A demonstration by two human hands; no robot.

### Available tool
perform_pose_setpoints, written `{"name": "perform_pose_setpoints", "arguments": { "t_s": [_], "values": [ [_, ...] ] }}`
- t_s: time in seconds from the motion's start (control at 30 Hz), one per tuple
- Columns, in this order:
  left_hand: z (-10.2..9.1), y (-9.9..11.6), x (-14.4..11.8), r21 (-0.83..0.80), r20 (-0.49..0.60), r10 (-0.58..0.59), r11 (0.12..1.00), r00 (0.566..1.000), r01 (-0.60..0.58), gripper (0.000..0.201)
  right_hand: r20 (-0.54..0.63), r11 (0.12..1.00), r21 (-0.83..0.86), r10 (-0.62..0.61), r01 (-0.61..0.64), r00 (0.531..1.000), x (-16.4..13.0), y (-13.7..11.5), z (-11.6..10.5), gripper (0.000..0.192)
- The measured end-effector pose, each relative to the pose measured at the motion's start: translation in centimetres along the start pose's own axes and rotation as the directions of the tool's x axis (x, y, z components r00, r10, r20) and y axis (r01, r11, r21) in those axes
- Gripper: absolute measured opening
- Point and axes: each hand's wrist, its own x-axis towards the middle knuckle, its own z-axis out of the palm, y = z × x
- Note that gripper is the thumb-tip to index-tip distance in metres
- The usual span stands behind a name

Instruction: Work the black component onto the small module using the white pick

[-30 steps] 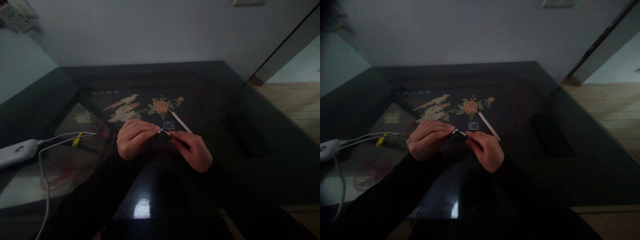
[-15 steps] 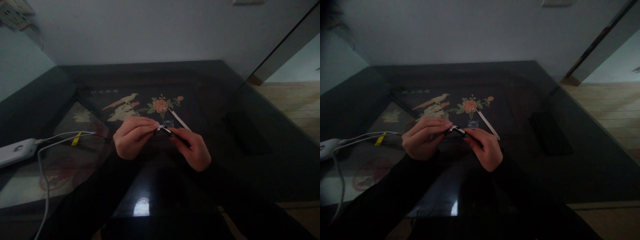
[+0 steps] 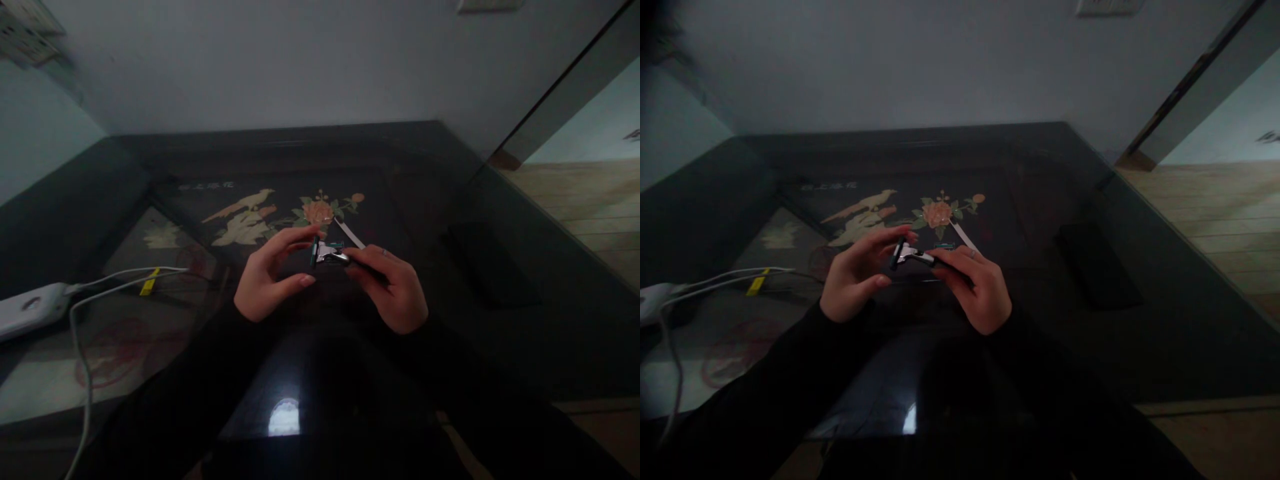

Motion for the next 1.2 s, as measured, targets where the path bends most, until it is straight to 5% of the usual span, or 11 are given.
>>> {"name": "perform_pose_setpoints", "arguments": {
  "t_s": [0.5,0.87,1.07,1.2],
  "values": [
    [0.2,0.4,-0.1,0.092,-0.069,-0.031,0.995,0.997,0.038,0.040,0.031,0.999,-0.023,-0.023,0.023,0.999,0.0,-0.1,-0.2,0.022],
    [-1.6,0.6,0.7,0.540,0.162,0.044,0.832,0.986,-0.126,0.040,0.119,0.962,-0.258,-0.063,0.092,0.991,0.1,1.1,-0.5,0.025],
    [-1.1,0.2,0.7,0.406,0.083,0.014,0.913,0.996,-0.047,0.043,0.084,0.978,-0.193,-0.066,0.082,0.994,0.1,1.0,-0.3,0.023],
    [0.4,-0.4,0.1,0.029,-0.071,-0.092,0.995,0.993,0.095,0.041,0.052,0.995,-0.090,-0.039,0.043,0.998,0.0,0.6,0.1,0.020]
  ]
}}
